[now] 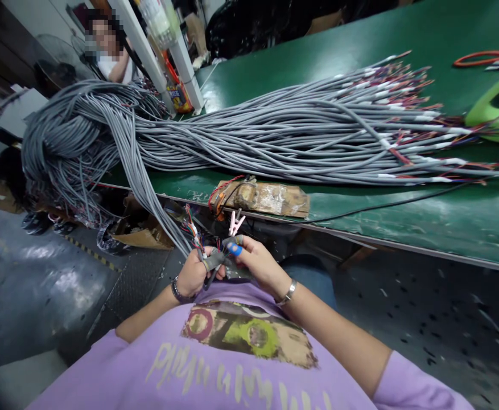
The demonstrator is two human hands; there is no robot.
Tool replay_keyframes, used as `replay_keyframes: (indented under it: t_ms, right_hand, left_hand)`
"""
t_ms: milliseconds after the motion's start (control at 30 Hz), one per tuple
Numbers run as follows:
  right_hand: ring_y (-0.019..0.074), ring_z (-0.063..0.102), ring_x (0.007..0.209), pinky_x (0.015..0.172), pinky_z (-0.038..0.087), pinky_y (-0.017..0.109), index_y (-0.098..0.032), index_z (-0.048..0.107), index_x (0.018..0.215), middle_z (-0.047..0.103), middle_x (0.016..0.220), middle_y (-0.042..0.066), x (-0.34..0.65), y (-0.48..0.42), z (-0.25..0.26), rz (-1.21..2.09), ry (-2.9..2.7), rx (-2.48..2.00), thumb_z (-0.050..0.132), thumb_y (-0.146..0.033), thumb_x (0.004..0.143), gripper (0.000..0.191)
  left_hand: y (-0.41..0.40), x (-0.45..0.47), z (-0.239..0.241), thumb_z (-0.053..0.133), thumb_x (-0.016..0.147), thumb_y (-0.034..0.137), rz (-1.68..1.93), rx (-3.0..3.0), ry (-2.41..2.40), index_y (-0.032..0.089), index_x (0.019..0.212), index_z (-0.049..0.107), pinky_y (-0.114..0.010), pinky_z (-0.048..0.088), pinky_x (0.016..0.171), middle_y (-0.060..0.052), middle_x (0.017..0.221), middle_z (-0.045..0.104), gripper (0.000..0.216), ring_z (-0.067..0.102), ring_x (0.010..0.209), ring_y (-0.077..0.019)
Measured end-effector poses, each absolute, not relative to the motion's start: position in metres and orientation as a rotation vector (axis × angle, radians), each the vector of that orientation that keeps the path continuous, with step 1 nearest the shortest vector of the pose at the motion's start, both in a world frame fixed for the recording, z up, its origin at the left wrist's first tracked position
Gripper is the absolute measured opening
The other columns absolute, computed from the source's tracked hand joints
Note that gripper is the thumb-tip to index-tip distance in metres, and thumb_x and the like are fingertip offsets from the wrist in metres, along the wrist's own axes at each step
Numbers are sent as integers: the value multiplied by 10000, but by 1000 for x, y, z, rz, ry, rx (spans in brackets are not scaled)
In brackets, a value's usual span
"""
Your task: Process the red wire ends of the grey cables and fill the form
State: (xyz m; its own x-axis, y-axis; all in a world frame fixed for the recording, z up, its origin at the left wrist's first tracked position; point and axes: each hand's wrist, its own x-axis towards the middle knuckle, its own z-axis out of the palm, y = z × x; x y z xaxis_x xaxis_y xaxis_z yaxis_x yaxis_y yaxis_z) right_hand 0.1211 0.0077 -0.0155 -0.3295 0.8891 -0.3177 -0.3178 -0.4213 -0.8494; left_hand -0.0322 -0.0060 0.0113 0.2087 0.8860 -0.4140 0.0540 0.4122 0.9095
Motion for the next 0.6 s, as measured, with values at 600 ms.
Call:
replay_keyframes:
  t_ms: [600]
  right_hand:
    - [103, 407, 499, 504, 367, 252, -187, 600, 592, 507, 516, -28, 117, 45, -11, 1708, -768, -978, 678, -705, 637, 526]
  left_hand:
    - [24, -33, 13, 807, 520, 562, 546, 856, 917, 97, 617, 647, -207, 304, 364, -27, 434, 573, 501, 464, 343, -93]
